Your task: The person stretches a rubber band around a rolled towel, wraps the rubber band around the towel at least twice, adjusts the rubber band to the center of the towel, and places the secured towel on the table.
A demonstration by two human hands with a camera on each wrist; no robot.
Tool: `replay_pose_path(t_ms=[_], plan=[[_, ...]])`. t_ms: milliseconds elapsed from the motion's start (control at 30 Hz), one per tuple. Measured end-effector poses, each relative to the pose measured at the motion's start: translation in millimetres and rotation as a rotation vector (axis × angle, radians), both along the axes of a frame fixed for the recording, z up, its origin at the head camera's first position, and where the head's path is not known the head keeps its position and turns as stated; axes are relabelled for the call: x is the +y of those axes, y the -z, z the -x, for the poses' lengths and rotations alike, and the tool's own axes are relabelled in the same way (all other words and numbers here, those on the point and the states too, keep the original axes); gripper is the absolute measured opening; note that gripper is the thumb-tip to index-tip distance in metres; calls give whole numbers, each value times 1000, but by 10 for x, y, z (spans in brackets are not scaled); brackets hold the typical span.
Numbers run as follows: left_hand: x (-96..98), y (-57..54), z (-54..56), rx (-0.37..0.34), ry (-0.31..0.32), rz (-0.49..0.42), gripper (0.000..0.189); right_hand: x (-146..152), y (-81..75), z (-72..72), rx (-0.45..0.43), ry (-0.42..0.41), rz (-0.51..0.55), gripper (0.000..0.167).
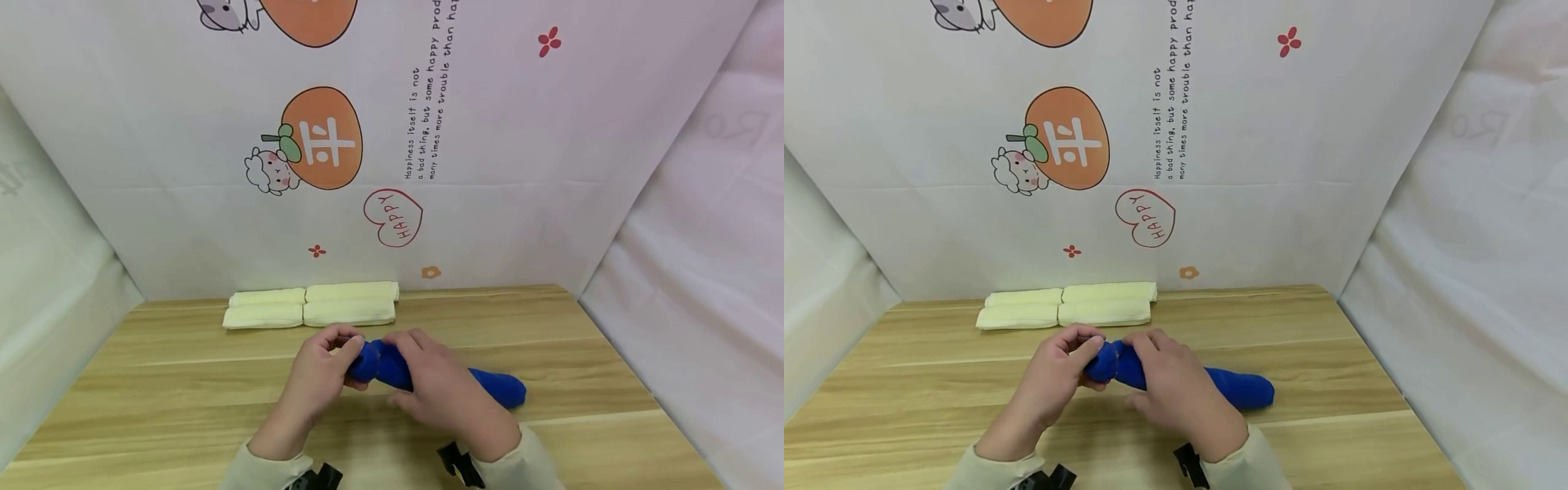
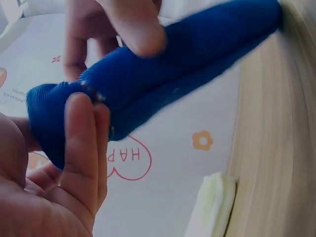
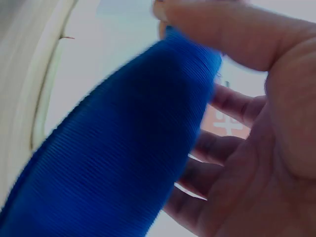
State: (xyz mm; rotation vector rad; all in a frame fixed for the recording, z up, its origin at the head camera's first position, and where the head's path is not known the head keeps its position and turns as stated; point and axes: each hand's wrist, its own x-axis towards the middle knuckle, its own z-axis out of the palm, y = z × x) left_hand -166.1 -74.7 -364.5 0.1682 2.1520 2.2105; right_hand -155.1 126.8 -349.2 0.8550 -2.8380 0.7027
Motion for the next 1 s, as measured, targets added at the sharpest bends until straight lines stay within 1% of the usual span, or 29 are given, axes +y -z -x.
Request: replay_pose_path(t_ms=[100,167,233,333,367,400,467,533,600,667,733,833,900,967,1000], plan=[[-27,-5,3,-24,51,-19,22,-3,22,20,-4,20,-5,51],[-60,-9,6,3,107,17,27,13,18,34,-17,27,17,40],[-101,-11,6,75,173,88,31,39,6,49,-41,20,28,33],[-161,-17,-2,248,267,233,41,73,-21,62,-85,-10,41,28],[-176,-18,-5,302,291,268,44,82,-29,65,-99,-20,45,28],[-187,-19,-7,345,306,295,43,89,-32,68,-112,-30,50,28],[-195,-23,-6,390,318,327,38,95,-41,72,-139,-41,65,28],[-193,-26,-2,379,298,338,29,95,-44,74,-157,-45,79,29],[-185,-29,2,321,244,349,22,89,-46,67,-163,-38,90,31],[-176,-30,4,254,186,353,20,82,-45,54,-142,-39,91,39],[-165,-29,9,176,148,296,19,73,-33,43,-98,-48,83,52],[-144,-22,22,73,127,136,15,45,-7,30,-25,-70,57,69],[-134,-16,32,17,125,27,11,17,14,30,6,-67,39,72],[-133,-7,41,-14,129,-27,10,-7,29,30,13,-48,31,69],[-137,-4,43,-16,143,-42,11,-13,35,30,9,-32,27,66]])
